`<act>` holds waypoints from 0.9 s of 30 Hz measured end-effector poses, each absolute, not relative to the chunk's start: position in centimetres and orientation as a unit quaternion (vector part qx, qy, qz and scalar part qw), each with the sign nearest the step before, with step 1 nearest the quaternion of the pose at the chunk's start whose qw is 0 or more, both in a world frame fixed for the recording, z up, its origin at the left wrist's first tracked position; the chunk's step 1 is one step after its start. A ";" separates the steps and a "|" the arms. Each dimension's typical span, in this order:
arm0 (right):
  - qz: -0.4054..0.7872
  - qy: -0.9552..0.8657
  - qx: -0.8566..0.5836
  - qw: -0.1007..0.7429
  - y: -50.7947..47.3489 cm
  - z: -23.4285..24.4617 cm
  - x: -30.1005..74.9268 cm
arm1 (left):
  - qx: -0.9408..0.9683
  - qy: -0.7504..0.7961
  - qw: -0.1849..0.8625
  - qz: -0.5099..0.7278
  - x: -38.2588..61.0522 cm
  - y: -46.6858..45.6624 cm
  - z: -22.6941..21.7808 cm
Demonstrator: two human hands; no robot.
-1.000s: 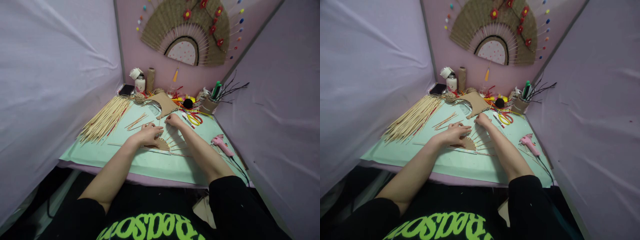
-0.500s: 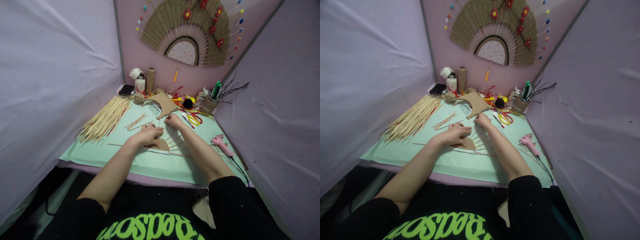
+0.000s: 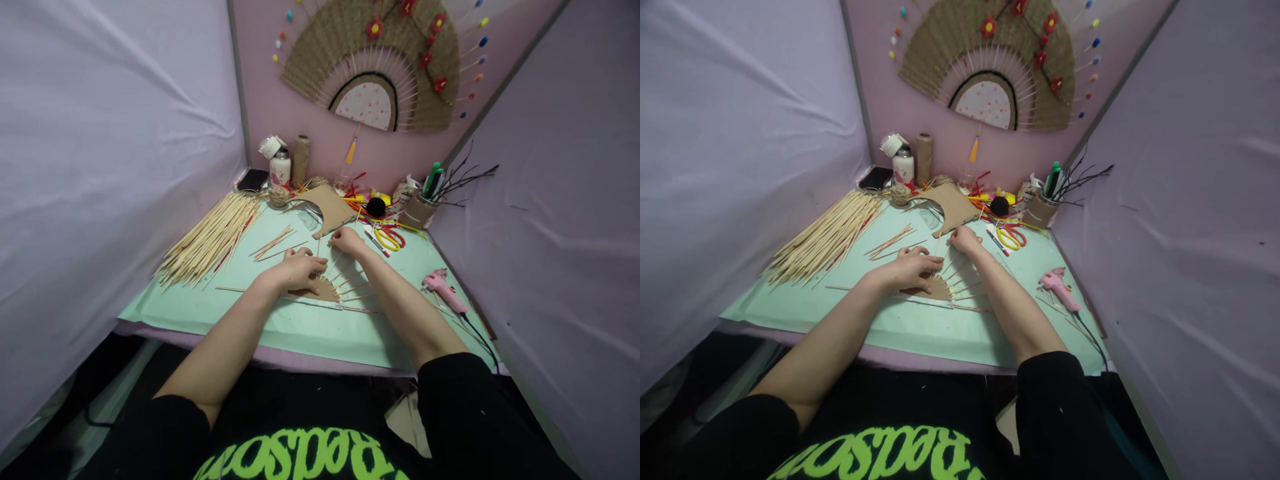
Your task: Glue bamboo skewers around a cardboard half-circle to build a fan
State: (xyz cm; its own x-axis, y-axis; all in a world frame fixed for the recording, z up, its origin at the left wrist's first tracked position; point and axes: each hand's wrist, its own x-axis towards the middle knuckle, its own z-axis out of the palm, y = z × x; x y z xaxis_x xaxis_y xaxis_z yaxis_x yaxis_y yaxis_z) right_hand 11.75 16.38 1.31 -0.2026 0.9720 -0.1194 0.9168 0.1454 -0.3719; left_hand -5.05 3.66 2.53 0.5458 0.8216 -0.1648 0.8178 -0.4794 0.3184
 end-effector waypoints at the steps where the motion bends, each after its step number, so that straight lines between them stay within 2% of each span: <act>1: 0.185 -0.753 -0.627 0.076 16.4 1.3 11.8 | 0.860 0.478 0.181 0.005 -5.0 3.7 2.5; 27: 0.195 -0.757 -0.615 0.098 16.9 0.5 12.1 | 0.855 0.481 0.193 -0.004 -4.8 4.0 2.5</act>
State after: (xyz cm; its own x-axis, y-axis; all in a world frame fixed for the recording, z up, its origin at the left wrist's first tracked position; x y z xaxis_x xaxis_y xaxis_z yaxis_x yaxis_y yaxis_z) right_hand 12.10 16.89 0.47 -0.2238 0.9702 -0.0925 0.8940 0.1666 -0.4159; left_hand -4.81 3.99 2.47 0.5378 0.8210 -0.1919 0.8238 -0.4633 0.3265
